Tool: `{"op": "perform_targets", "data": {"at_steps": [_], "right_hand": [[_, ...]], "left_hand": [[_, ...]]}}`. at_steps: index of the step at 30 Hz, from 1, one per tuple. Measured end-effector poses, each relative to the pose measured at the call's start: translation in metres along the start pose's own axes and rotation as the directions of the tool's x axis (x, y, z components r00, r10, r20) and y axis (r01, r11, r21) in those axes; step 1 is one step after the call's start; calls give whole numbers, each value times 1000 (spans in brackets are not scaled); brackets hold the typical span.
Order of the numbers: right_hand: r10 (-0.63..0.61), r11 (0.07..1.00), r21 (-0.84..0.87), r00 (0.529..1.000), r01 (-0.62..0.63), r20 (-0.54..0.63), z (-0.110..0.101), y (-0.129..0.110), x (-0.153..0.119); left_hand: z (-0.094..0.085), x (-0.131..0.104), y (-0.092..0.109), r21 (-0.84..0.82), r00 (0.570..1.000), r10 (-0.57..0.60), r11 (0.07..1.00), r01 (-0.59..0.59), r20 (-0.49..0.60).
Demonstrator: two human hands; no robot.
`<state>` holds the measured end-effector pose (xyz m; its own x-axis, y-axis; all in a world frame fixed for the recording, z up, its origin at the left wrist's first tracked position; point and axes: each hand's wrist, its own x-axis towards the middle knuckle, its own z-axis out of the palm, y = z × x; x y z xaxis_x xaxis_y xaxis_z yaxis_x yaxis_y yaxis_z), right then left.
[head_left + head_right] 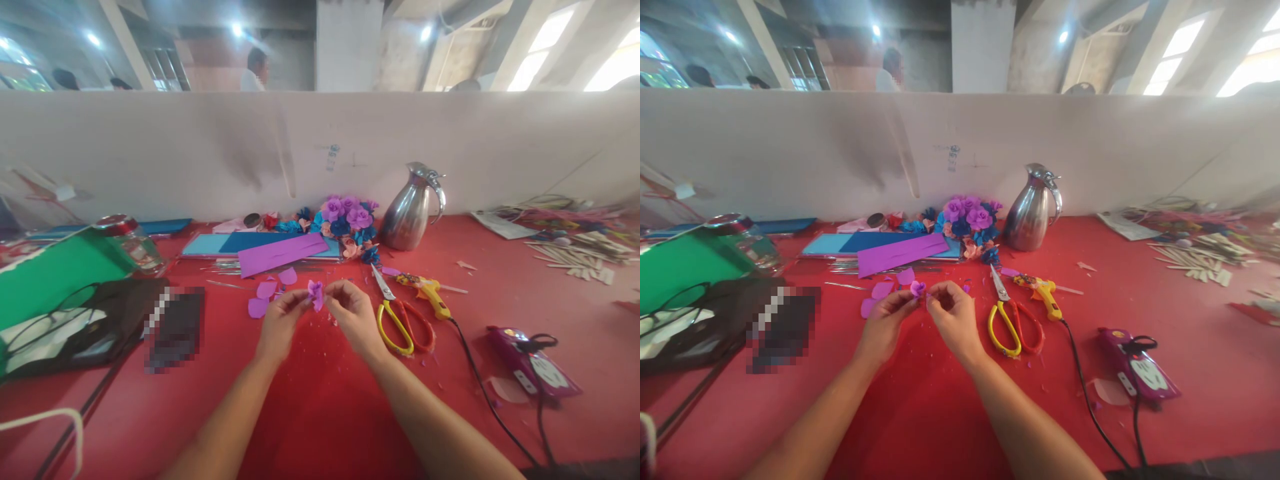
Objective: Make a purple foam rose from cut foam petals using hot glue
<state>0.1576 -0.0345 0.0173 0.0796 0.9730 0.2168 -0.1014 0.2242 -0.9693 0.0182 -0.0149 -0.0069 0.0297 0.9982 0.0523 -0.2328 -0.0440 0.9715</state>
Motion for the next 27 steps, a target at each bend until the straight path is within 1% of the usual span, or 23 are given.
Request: {"op": "perform_targets", "data": {"at_steps": [2,3,6,9,11,15,21,24,27], "right_hand": [[-83,983,-164,996,78,-26,2,1,-3],[-139,957,-263,989,123,-42,3,2,-4],[-292,821,-526,955,221,-55,6,5,-9],[-377,711,-652,925,264,-36,7,8,-12],[-402,684,-677,915,273,-38,8,10,-13],[-429,681,-676,902,281,-56,7,10,-13],[-437,681,-649,899,340,14,5,9,-13],[-432,706,-604,901,369,45,4,7,-13],[-399,772,-527,917,354,32,3,3,-13]], "left_hand": [[1,0,0,3,1000,1,1000,-1,-20],[1,-1,0,6,1000,2,1000,-2,-27],[3,-2,-1,15,999,7,1000,-7,-44],[6,-4,0,16,999,0,1000,1,-47],[8,-6,2,21,999,-5,1000,6,-39],[11,-7,5,22,1000,-7,1000,8,-28],[11,-7,4,-7,1000,-7,1000,7,-26],[10,-6,4,-20,1000,7,1000,-7,-12],[8,-4,3,-39,1000,4,999,-5,-15]]}}
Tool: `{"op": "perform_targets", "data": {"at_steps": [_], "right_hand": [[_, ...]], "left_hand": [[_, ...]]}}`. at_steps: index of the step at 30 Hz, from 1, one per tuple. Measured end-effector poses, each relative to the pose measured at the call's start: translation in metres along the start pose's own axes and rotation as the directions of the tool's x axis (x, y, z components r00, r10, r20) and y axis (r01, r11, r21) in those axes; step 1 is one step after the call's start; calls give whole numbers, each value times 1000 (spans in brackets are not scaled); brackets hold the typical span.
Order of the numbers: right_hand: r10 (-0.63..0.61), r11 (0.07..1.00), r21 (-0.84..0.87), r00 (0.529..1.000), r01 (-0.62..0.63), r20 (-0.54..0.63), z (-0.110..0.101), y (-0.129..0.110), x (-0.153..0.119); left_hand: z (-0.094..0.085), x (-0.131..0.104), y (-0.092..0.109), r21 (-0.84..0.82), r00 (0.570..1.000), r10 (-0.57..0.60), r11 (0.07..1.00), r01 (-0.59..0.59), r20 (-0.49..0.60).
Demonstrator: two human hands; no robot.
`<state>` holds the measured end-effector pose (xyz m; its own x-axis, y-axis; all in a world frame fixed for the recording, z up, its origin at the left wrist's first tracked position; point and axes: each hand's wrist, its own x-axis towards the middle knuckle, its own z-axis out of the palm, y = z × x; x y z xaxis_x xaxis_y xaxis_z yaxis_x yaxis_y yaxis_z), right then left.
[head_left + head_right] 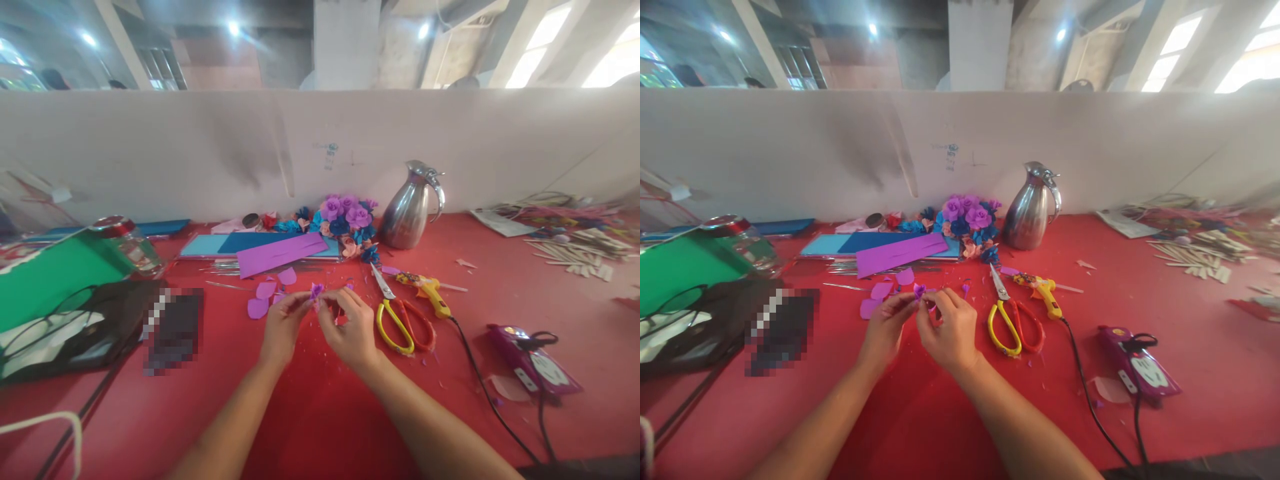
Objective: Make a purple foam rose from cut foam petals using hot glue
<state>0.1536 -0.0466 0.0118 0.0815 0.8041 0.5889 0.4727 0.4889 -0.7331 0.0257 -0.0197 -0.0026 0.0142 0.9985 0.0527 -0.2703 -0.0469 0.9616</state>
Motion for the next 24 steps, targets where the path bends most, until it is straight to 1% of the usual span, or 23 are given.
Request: {"op": "perform_targets", "data": {"at_steps": [3,5,8,11,13,16,21,24], "right_hand": [[91,992,93,995,-88,-31,-2,-5,3],[161,974,164,987,-156,-23,-3,-7,6],[269,919,286,962,-272,49,-3,-7,8],[335,857,373,934,-356,122,-2,-5,9],[353,834,400,925,-379,139,-2,-4,9],[356,831,403,923,-383,142,-1,-4,9],[364,836,387,921,-389,138,1,-4,9],[367,841,371,919,-393,141,2,-3,8]], "left_hand": [[-1,1,0,-27,1000,-17,1000,16,-16],[-2,2,0,-27,1000,-16,1000,15,-25],[-2,2,-1,-11,999,-1,1000,1,-41],[-3,2,-3,4,997,24,1000,-24,-67],[-4,3,-4,13,995,41,999,-40,-94],[-5,4,-6,33,990,61,998,-58,-127],[-6,3,-4,128,990,92,989,-78,-111],[-7,2,-4,135,990,90,988,-75,-107]]}}
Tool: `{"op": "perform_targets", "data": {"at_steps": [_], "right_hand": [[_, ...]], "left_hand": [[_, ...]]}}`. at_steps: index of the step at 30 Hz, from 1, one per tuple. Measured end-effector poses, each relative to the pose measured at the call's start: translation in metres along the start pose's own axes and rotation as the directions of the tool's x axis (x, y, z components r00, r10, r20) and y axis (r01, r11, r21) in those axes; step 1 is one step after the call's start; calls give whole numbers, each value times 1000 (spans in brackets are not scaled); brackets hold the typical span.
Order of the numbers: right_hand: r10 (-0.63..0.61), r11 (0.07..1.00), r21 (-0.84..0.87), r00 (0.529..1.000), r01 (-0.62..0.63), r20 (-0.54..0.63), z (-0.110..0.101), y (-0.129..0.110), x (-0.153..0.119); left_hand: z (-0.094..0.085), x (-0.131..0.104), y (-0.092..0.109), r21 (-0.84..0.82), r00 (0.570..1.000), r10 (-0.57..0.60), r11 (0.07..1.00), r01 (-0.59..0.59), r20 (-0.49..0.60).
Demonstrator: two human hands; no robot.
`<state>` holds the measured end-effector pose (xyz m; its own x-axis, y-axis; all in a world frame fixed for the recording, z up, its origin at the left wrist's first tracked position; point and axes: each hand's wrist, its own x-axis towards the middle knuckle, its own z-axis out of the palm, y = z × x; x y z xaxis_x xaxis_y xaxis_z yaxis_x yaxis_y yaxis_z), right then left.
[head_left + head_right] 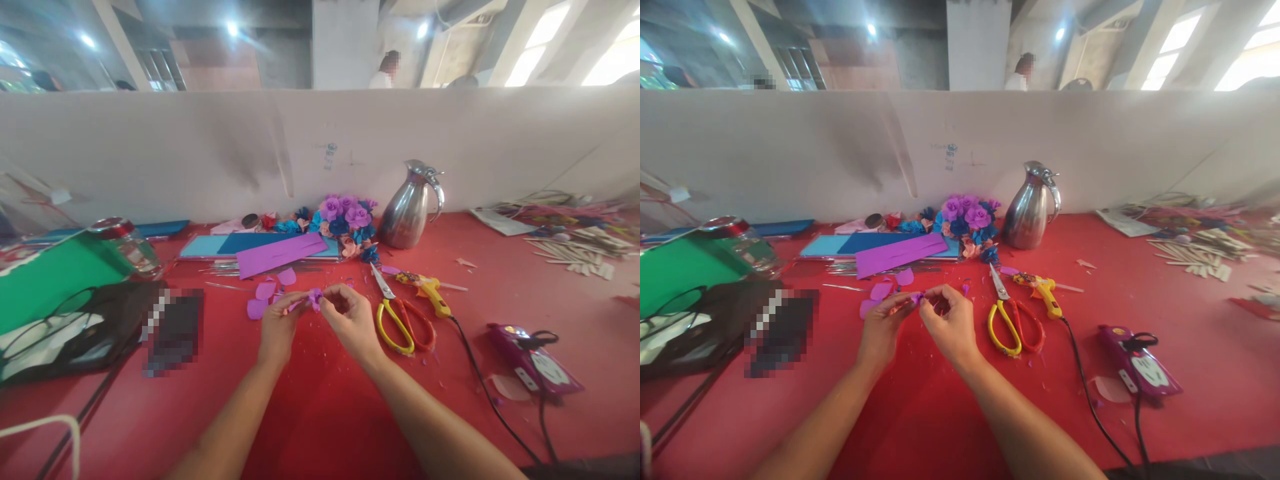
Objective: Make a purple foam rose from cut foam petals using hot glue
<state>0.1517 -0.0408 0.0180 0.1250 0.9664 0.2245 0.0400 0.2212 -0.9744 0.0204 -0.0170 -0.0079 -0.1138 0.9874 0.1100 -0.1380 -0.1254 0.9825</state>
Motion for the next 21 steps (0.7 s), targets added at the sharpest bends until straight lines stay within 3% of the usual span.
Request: {"op": "perform_targets", "data": {"at_steps": [21], "right_hand": [[10,1000,2,1000,-10,-10,1,8,2]], "left_hand": [[-1,1,-5,58,1000,-3,998,3,-1]]}}
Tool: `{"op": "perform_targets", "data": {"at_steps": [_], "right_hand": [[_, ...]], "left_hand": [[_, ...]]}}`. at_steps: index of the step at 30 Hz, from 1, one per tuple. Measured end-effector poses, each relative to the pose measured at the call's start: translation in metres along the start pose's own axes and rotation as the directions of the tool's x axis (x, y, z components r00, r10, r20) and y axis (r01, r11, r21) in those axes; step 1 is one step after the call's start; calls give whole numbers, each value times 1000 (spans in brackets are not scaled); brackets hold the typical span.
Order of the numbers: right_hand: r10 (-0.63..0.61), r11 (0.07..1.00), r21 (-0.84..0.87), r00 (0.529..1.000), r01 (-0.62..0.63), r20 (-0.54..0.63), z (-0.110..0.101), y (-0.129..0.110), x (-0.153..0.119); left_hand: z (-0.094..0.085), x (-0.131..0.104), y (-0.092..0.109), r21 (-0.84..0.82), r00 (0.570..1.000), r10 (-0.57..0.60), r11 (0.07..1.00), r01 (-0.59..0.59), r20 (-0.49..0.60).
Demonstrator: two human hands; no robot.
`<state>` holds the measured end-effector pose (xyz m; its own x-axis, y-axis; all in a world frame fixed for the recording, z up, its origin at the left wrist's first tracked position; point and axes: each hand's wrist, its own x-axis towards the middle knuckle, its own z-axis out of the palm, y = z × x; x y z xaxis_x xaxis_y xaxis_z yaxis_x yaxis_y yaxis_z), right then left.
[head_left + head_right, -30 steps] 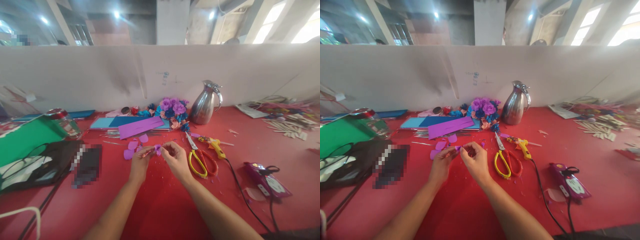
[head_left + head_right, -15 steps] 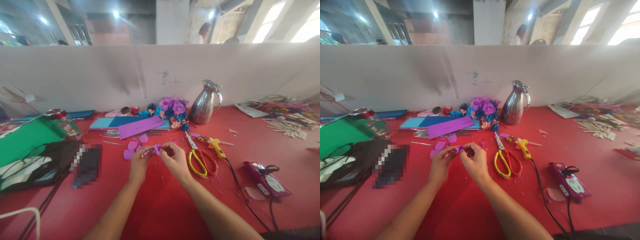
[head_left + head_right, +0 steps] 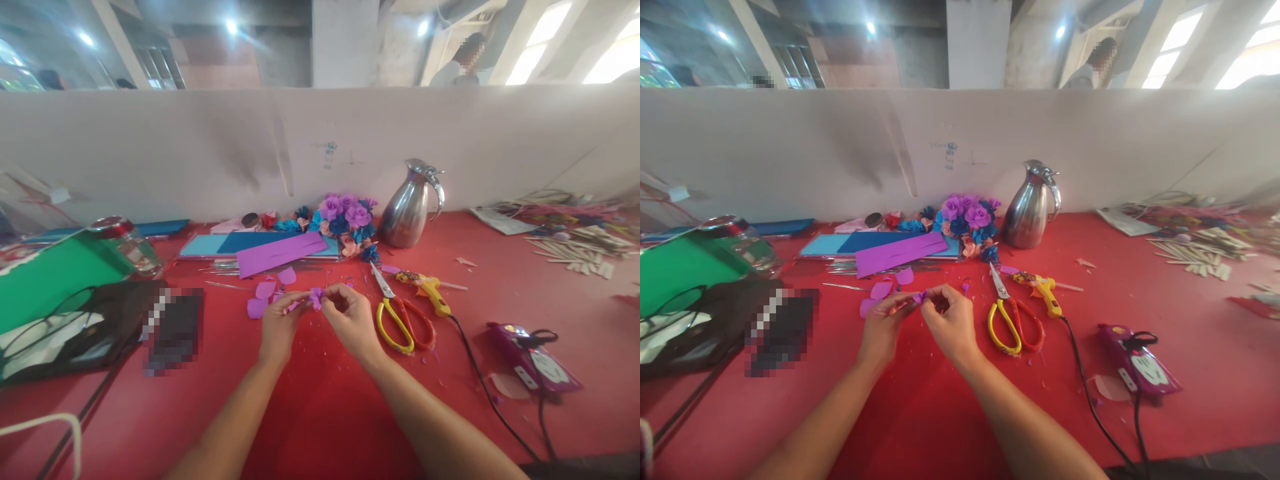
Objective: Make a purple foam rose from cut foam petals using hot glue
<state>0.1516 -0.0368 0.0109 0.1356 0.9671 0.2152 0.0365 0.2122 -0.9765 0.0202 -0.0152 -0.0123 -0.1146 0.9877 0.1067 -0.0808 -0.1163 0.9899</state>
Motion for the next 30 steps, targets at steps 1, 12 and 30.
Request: {"op": "perform_targets", "data": {"at_steps": [1,12,30], "right_hand": [[9,1000,24,1000,-9,2,0,-1,0],[222,912,333,971,-239,88,-1,-8,5],[20,987,159,998,-28,53,-2,-12,-1]], "left_hand": [[1,0,1,-13,1000,-2,1000,2,1],[5,-3,7,-212,987,-122,967,143,108],[5,-3,6,-246,982,-132,955,163,137]]}}
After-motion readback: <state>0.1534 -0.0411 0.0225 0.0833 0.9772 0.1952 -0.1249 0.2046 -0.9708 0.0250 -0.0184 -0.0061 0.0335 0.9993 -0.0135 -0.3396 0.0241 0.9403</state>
